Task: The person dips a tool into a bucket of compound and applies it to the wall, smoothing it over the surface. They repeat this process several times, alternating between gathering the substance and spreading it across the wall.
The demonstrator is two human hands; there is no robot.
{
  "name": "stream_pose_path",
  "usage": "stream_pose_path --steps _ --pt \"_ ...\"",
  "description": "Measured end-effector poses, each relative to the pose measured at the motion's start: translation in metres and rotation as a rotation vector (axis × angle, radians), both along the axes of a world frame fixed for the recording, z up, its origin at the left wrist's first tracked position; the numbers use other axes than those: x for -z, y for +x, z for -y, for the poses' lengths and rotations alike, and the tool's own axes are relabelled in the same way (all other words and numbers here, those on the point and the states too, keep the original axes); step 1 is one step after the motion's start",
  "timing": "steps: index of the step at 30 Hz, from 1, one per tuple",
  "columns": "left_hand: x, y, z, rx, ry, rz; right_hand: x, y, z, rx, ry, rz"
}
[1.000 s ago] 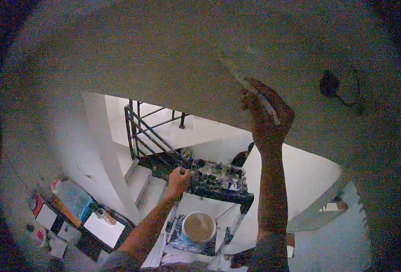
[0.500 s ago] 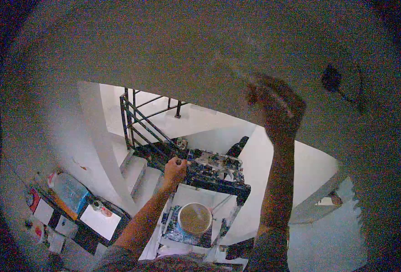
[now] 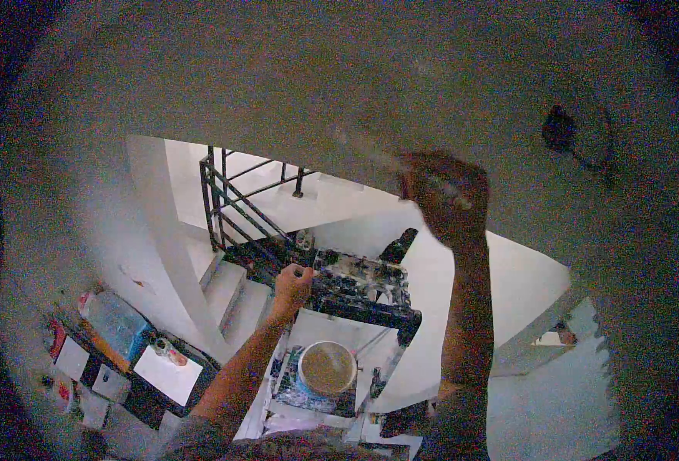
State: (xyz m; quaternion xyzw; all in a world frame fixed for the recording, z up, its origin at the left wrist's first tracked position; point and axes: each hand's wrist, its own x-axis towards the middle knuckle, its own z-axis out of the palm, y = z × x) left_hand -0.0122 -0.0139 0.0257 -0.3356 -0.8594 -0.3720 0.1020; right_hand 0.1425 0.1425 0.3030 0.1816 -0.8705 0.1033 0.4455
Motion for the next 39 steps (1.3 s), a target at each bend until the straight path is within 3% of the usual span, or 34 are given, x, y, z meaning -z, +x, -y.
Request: stream_pose_path --steps 2,3,5,6,8,9,12,13,14,18,19,21,23,25,26,29,30,31,32,33,34,35,37,39 --pt "-0.009 0.009 0.005 0.08 0.211 0.154 -0.016 0.0 0.001 -0.014 -0.063 -0.284" --pt "0.001 0.006 0.0 0.08 0.208 0.166 -0.019 -0.004 -0.002 -0.012 -0.066 -0.273" --pt "0.019 -0.002 -0.01 -0.087 0.484 0.002 -0.019 -0.012 -0.009 0.05 0.044 -0.487" --pt "0.021 -0.002 -0.01 -0.087 0.481 0.008 -0.011 -0.013 -0.011 0.052 0.043 -0.481" --pt "0.019 -0.001 -0.011 -0.142 0.357 0.064 0.008 -0.015 -0.016 0.22 0.472 -0.482" --pt "0.025 -0.002 -0.012 -0.145 0.364 0.064 0.018 -0.014 -0.012 0.04 0.093 -0.153" --pt "0.029 -0.009 -0.014 -0.123 0.472 -0.024 0.03 -0.011 0.002 -0.179 -0.154 0.058" --pt "0.026 -0.009 -0.015 -0.167 0.418 0.085 0.024 -0.009 0.002 -0.182 -0.149 0.053" --pt "0.021 -0.008 -0.014 -0.208 0.359 0.194 0.016 -0.006 0.001 -0.035 -0.034 -0.082" --pt "0.022 -0.006 -0.013 -0.229 0.342 0.056 -0.015 -0.002 0.001 0.291 0.204 -0.439" --pt "0.02 -0.004 -0.009 -0.154 0.355 0.023 -0.015 -0.006 0.011 -0.017 -0.047 -0.476" --pt "0.015 -0.003 -0.006 -0.079 0.364 -0.009 -0.014 -0.016 0.002 0.06 0.023 -0.401" --pt "0.013 -0.007 -0.006 -0.086 0.183 0.144 0.0 -0.026 -0.005 0.134 0.091 -0.322" --pt "0.0 0.004 0.0 -0.072 0.217 0.124 0.02 -0.032 0.0 0.065 0.348 -0.225" --pt "-0.004 0.007 0.002 -0.058 0.249 0.104 0.029 -0.031 0.009 -0.076 0.08 -0.08" --pt "0.021 -0.004 -0.009 -0.104 0.382 0.022 0.022 -0.021 0.015 -0.136 0.075 -0.024" --pt "0.018 -0.003 -0.009 -0.101 0.381 0.023 0.01 -0.013 0.018 0.049 0.212 -0.118" --pt "0.013 -0.005 -0.01 -0.123 0.161 -0.049 0.0 -0.011 0.019 0.235 0.349 -0.211" --pt "0.011 -0.006 -0.01 -0.145 -0.058 -0.121 -0.006 -0.014 0.02 0.237 0.349 -0.21" --pt "0.013 -0.006 -0.012 -0.145 -0.059 -0.119 -0.013 -0.02 0.02 0.067 0.091 -0.328" --pt "0.018 -0.005 -0.013 -0.17 0.21 0.006 -0.017 -0.023 0.021 -0.102 -0.17 -0.44" --pt "0.022 -0.005 -0.014 -0.193 0.477 0.134 -0.02 -0.022 0.023 -0.098 -0.172 -0.435" --pt "0.029 -0.008 -0.015 -0.173 0.436 0.135 -0.023 -0.017 0.026 0.123 0.169 -0.367" --pt "0.028 -0.007 -0.012 -0.154 0.405 0.128 0.002 -0.031 -0.003 0.127 0.234 -0.242"
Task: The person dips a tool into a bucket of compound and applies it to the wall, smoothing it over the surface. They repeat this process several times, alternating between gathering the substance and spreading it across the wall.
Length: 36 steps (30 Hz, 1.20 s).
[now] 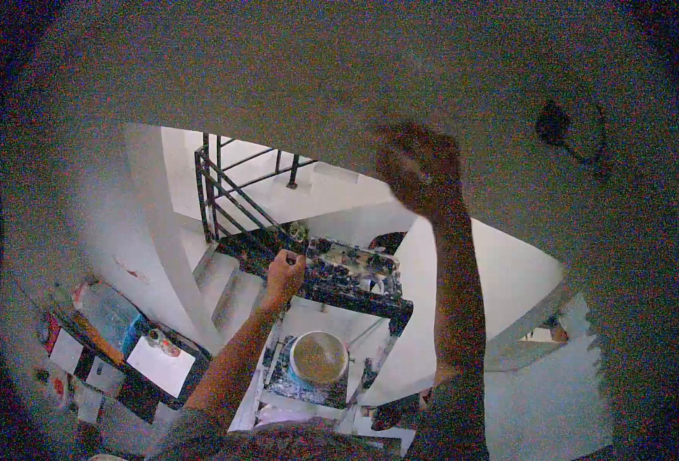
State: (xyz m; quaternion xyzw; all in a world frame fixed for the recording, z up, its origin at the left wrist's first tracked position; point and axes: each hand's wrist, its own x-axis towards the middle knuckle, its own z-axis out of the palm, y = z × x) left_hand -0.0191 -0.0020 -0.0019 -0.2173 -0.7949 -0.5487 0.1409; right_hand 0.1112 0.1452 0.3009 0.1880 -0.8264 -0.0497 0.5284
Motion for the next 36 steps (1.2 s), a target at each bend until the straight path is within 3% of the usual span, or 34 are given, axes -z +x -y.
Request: stream_pose_path --steps 2,3,5,7,8,11,14,16,17,18,19,20,21,23,24,26,28,30,32,36 --pt "-0.008 0.007 0.008 0.053 -0.019 -0.315 0.013 -0.003 0.0 -0.077 -0.019 0.23" --pt "-0.006 0.004 0.006 0.046 -0.013 -0.319 0.018 0.0 0.009 -0.176 -0.096 0.336" --pt "0.003 -0.003 -0.004 -0.034 0.053 -0.039 0.006 0.008 0.02 -0.239 -0.097 0.328" --pt "-0.005 0.0 0.001 -0.006 0.065 -0.044 -0.014 0.018 0.024 0.024 0.092 0.109" --pt "-0.008 0.001 0.002 0.023 0.077 -0.047 -0.022 0.013 0.02 -0.248 -0.126 0.105" --pt "-0.009 0.002 0.003 0.035 0.003 -0.099 -0.046 0.021 0.018 -0.257 -0.231 -0.021" --pt "0.007 -0.012 -0.001 0.047 -0.108 -0.191 -0.068 0.025 0.02 -0.093 -0.174 -0.215" --pt "0.008 -0.012 -0.002 0.011 -0.079 -0.219 -0.076 0.029 0.028 -0.444 -0.337 -0.055" --pt "0.005 -0.009 -0.002 -0.024 -0.051 -0.244 -0.076 0.024 0.023 -0.443 -0.338 -0.057" --pt "-0.003 -0.005 0.001 -0.022 -0.052 -0.245 -0.072 0.013 0.014 -0.221 -0.054 -0.189" --pt "-0.011 -0.001 0.003 0.018 -0.042 -0.078 -0.065 0.004 0.006 0.005 0.229 -0.314" --pt "-0.015 0.002 0.005 0.058 -0.03 0.09 -0.049 -0.004 0.009 -0.171 -0.114 -0.105" --pt "-0.012 0.002 0.005 0.058 -0.027 0.093 -0.032 -0.008 0.017 -0.343 -0.454 0.11" --pt "-0.002 -0.002 0.006 0.053 -0.07 -0.255 -0.015 -0.004 0.021 -0.297 -0.356 0.267" --pt "0.0 -0.005 0.004 0.046 -0.067 -0.256 -0.011 -0.004 0.022 -0.252 -0.259 0.418" --pt "0.003 -0.012 0.003 0.075 -0.381 -0.388 -0.005 -0.008 0.024 -0.328 -0.269 0.39" --pt "0.01 -0.02 -0.003 0.072 -0.394 -0.352 -0.013 -0.005 0.027 -0.4 -0.276 0.361" --pt "0.003 -0.013 -0.001 0.076 -0.407 -0.31 -0.038 0.003 0.032 -0.302 -0.397 0.223" --pt "-0.013 0.005 0.004 0.05 -0.045 -0.056 -0.059 -0.008 0.017 -0.418 -0.244 -0.081" --pt "-0.017 0.005 0.003 0.042 0.005 0.069 -0.071 0.0 0.035 -0.459 -0.506 -0.066"
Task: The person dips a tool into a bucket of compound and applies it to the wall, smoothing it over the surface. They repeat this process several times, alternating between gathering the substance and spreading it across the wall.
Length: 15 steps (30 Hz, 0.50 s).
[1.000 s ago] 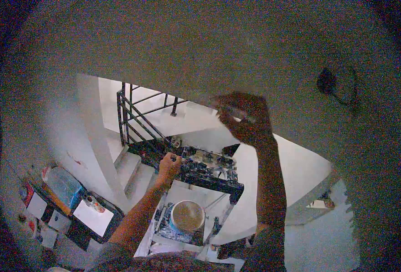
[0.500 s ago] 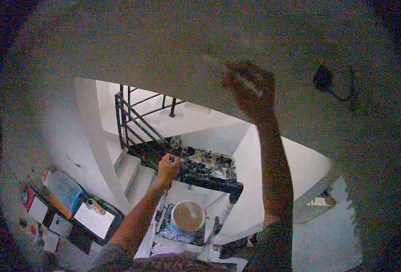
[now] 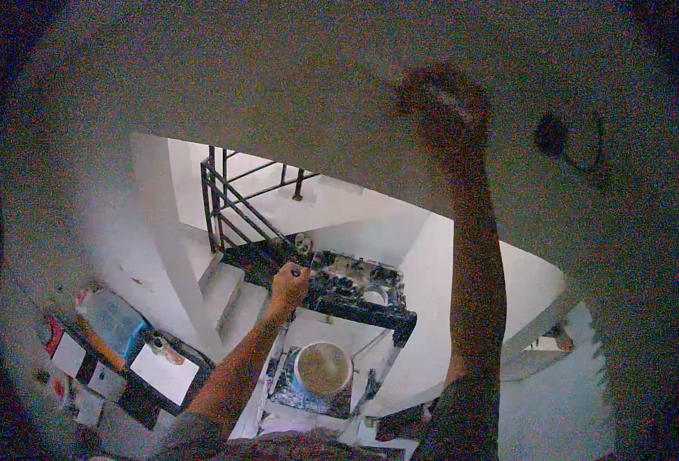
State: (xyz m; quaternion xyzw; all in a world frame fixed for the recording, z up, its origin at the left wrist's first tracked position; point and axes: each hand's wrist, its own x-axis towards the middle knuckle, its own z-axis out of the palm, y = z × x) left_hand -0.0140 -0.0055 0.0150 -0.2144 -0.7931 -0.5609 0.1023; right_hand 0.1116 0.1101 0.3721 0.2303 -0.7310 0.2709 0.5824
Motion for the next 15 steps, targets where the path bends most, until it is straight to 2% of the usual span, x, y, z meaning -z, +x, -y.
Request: stream_pose_path --steps 2,4,5,7,8,9,11,13,14,15 --pt "0.011 -0.008 -0.005 -0.007 -0.076 -0.058 0.016 -0.011 -0.022 0.31 0.403 0.1" --pt "0.019 -0.011 -0.007 -0.016 -0.052 -0.09 0.054 -0.012 -0.012 0.075 0.416 0.341" --pt "0.023 -0.011 -0.007 -0.02 -0.041 -0.117 0.062 -0.006 -0.005 0.074 0.419 0.339" --pt "0.03 -0.015 -0.008 -0.052 -0.025 -0.223 0.07 0.002 0.001 -0.102 0.069 0.658" --pt "0.031 -0.017 -0.009 -0.083 -0.009 -0.327 0.07 0.004 -0.003 -0.251 -0.04 0.594" --pt "0.031 -0.018 -0.01 -0.081 -0.007 -0.327 0.065 0.007 -0.008 -0.249 -0.04 0.594" --pt "0.033 -0.019 -0.01 -0.055 -0.03 -0.197 0.045 0.017 -0.023 -0.049 -0.04 0.257" --pt "0.031 -0.017 -0.01 -0.082 -0.04 -0.248 0.02 0.023 -0.04 0.541 0.436 -0.034" --pt "0.026 -0.015 -0.008 -0.115 -0.047 -0.305 0.014 0.022 -0.039 0.544 0.434 -0.029" --pt "0.021 -0.014 -0.007 -0.11 -0.05 -0.3 0.008 0.021 -0.038 0.398 0.214 -0.004"
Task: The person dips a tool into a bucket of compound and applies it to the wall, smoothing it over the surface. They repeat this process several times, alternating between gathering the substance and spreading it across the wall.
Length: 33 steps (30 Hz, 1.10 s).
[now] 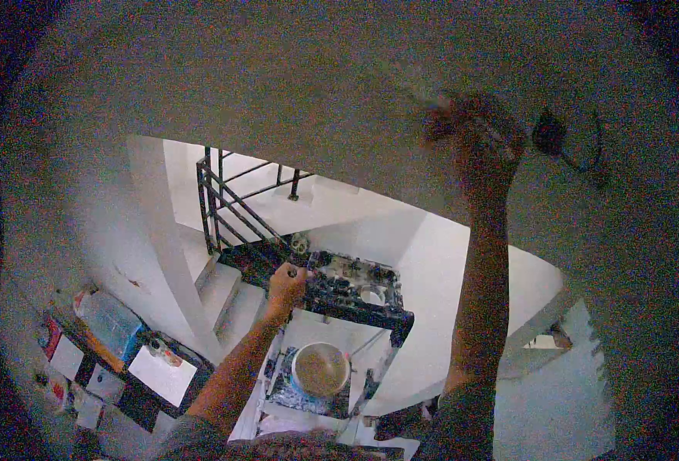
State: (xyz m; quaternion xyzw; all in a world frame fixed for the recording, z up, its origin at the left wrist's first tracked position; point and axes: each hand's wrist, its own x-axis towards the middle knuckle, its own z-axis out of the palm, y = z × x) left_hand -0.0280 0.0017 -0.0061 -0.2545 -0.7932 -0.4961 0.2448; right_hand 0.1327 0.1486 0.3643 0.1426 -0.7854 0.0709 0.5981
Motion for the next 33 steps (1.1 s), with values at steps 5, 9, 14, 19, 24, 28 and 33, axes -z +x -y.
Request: stream_pose_path --steps 5,9,14,19,24,28,33 --pt "0.005 -0.001 -0.003 0.013 0.059 0.06 0.047 -0.032 -0.019 0.475 0.391 -0.081" --pt "0.01 -0.004 -0.002 0.028 -0.023 0.008 0.078 -0.016 0.022 -0.453 -0.414 0.562" --pt "0.0 0.004 0.0 0.107 0.039 0.148 0.04 0.005 0.005 -0.16 -0.238 0.146" --pt "0.02 -0.008 0.003 0.168 0.09 0.114 0.048 -0.027 -0.038 -0.067 -0.043 -0.042" --pt "0.026 -0.017 -0.003 0.12 0.076 0.202 0.111 -0.032 -0.02 -0.647 -0.498 0.486" --pt "0.017 -0.018 -0.005 0.06 -0.207 0.068 0.119 0.01 0.013 -0.361 -0.36 0.566" --pt "0.016 -0.025 -0.006 0.146 -0.115 0.351 0.132 0.059 0.027 -0.193 -0.248 0.47"
